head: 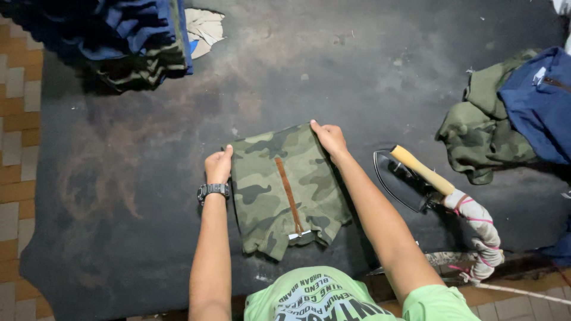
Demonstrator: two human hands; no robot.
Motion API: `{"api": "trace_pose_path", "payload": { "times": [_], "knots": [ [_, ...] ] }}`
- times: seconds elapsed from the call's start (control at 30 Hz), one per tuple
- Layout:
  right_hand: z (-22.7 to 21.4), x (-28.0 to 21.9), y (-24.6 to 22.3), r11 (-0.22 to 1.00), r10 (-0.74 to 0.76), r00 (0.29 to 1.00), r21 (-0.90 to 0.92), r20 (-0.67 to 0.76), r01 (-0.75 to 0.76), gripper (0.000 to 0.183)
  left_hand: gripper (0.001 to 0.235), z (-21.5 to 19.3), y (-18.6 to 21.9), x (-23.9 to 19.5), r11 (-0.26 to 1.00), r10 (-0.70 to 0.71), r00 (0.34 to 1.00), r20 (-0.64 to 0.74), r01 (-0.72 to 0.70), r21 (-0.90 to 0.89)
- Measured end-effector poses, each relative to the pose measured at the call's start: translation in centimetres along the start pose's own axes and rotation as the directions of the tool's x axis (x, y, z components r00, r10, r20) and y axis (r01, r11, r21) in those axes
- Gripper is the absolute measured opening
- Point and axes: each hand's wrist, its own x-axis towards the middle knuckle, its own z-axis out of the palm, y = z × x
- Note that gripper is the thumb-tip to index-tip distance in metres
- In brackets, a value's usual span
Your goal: The person irons and folds several camouflage-patterned shirts on a dark ironing board. They use a steam iron to press each shirt, then fold it neatly and place it aside. The process is repeated for multiple shirts of different camouflage patterns.
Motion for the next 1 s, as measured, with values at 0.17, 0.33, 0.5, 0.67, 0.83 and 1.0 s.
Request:
{"api": "trace_pose_path", "payload": {
  "times": [0.17, 0.33, 0.5, 0.67, 0.83, 1.0],
  "knots": [
    [1.4, -1.1, -2.3, 0.947, -0.060, 0.981, -0.322, -0.186, -0.003, 0.047, 0.039, 2.3, -0.4, 0.6, 0.756, 0.542, 0.774, -0.327, -0.278, 0.593],
    [3.1, 0.3, -1.8, 0.889, -0.270, 0.906, -0.446, -0.327, 0.104, 0.039, 0.032, 3.4, 1.8, -0.9, 0.857, 0.423, 0.805, -0.416, -0.206, 0.473],
    [4.4, 1.0, 0.9, 0.931, -0.227, 0.874, -0.359, -0.430, 0.065, 0.043, 0.040, 2.8, 2.9, -2.2, 0.990, 0.023, 0.927, -0.373, 0.030, 0.136],
    [4.8, 0.1, -0.6, 0.857, -0.289, 0.853, -0.514, -0.436, 0.028, 0.042, 0.034, 4.8, 2.5, -2.3, 0.799, 0.466, 0.727, -0.503, -0.102, 0.593],
    [-0.5, -4.8, -2.5, 0.732, -0.516, 0.840, -0.595, -0.169, 0.330, 0.047, 0.036, 2.1, 2.3, -3.6, 0.831, 0.441, 0.829, -0.344, -0.233, 0.505],
    [-14.4, -13.7, 4.1, 0.458, -0.841, 0.455, -0.833, -0.293, 0.310, 0.035, 0.056, -4.2, -2.6, -13.4, 0.772, 0.574, 0.815, -0.079, -0.507, 0.383]
  ]
}}
